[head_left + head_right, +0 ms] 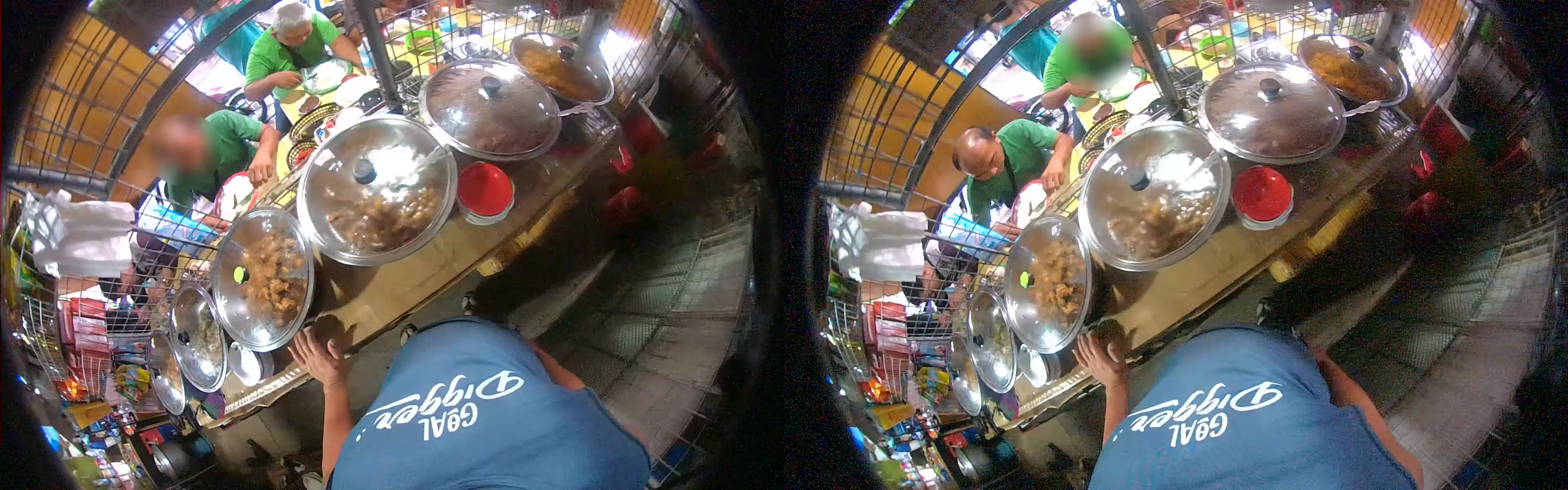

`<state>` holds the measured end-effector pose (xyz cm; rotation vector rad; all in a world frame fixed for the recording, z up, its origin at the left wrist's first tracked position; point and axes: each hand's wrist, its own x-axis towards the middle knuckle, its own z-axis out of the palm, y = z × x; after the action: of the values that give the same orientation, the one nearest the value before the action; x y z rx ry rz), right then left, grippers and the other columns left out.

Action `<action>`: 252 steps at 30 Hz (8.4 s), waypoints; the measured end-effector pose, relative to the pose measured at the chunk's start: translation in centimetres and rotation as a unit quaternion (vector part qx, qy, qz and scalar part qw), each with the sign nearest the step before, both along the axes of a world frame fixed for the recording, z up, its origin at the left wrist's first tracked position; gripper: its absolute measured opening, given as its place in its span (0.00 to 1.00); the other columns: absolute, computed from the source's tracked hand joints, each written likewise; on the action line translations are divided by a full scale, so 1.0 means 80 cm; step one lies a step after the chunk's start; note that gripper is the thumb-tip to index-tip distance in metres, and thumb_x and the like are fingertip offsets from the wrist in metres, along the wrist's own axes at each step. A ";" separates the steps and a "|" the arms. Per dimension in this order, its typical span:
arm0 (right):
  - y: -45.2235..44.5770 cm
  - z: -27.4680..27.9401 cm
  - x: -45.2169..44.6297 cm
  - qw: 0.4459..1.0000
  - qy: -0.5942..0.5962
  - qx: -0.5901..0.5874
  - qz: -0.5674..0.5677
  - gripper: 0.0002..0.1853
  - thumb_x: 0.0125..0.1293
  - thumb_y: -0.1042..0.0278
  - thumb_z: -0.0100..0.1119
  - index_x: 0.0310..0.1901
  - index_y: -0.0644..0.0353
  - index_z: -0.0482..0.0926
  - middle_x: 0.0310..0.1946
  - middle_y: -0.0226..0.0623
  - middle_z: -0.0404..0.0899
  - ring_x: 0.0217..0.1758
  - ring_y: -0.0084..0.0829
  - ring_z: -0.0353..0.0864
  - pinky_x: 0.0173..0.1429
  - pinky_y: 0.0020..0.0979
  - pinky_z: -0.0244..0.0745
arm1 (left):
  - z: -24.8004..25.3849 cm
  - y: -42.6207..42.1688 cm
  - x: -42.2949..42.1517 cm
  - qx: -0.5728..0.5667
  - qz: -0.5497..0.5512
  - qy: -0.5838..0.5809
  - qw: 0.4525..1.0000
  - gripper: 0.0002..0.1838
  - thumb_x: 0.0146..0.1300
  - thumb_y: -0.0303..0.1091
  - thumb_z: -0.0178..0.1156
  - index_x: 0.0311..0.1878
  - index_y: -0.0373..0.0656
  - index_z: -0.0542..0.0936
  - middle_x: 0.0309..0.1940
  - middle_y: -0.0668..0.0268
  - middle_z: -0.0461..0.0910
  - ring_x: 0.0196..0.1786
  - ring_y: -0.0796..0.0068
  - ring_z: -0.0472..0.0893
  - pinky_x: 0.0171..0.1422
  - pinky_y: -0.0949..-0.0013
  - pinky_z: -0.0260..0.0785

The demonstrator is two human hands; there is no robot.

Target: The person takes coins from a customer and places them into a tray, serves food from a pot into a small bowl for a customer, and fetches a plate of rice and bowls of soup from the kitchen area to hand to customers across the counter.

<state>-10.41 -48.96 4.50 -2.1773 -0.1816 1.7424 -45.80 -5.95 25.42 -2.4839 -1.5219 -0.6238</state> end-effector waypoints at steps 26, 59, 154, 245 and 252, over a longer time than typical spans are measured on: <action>0.073 -0.053 0.110 0.980 -0.191 0.050 0.035 0.26 0.69 0.49 0.54 0.59 0.60 0.74 0.48 0.50 0.79 0.45 0.45 0.83 0.49 0.43 0.77 | 0.085 -0.070 0.103 -0.207 -0.121 -0.314 0.919 0.15 0.64 0.23 0.56 0.54 0.34 0.74 0.41 0.52 0.81 0.43 0.62 0.82 0.49 0.64 0.74; -0.036 -0.132 -0.114 0.954 -0.194 0.181 -0.142 0.21 0.59 0.54 0.61 0.46 0.62 0.83 0.40 0.50 0.84 0.42 0.42 0.81 0.50 0.44 0.74 | 0.424 0.010 0.170 0.321 -0.536 -0.317 0.713 0.27 0.67 0.44 0.56 0.64 0.40 0.65 0.49 0.61 0.74 0.52 0.69 0.73 0.58 0.62 0.65; 0.332 0.205 0.337 0.599 -0.714 0.362 -0.010 0.25 0.73 0.55 0.43 0.59 0.70 0.70 0.63 0.58 0.67 0.66 0.56 0.65 0.72 0.52 0.54 | 0.036 -0.030 0.186 -0.116 -0.068 -0.107 0.985 0.27 0.53 0.48 0.68 0.53 0.44 0.78 0.55 0.57 0.74 0.61 0.57 0.73 0.69 0.49 0.59; 0.349 0.226 0.321 0.620 -0.680 0.388 -0.057 0.30 0.72 0.50 0.41 0.62 0.70 0.67 0.63 0.58 0.66 0.68 0.57 0.62 0.72 0.52 0.53 | 0.029 -0.017 0.181 -0.137 -0.073 -0.072 0.985 0.26 0.56 0.49 0.65 0.54 0.45 0.77 0.55 0.54 0.73 0.64 0.52 0.70 0.70 0.43 0.54; 0.346 0.234 0.317 0.633 -0.677 0.370 -0.058 0.29 0.71 0.52 0.43 0.62 0.72 0.66 0.64 0.61 0.65 0.69 0.57 0.61 0.73 0.51 0.52 | 0.036 -0.016 0.181 -0.160 -0.075 -0.079 0.981 0.26 0.57 0.51 0.63 0.54 0.46 0.78 0.53 0.56 0.74 0.64 0.54 0.70 0.71 0.46 0.54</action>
<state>14.97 -21.27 23.25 -2.1443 -0.8671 -0.4186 -31.29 -7.24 28.33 -2.8740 -1.6135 -0.6601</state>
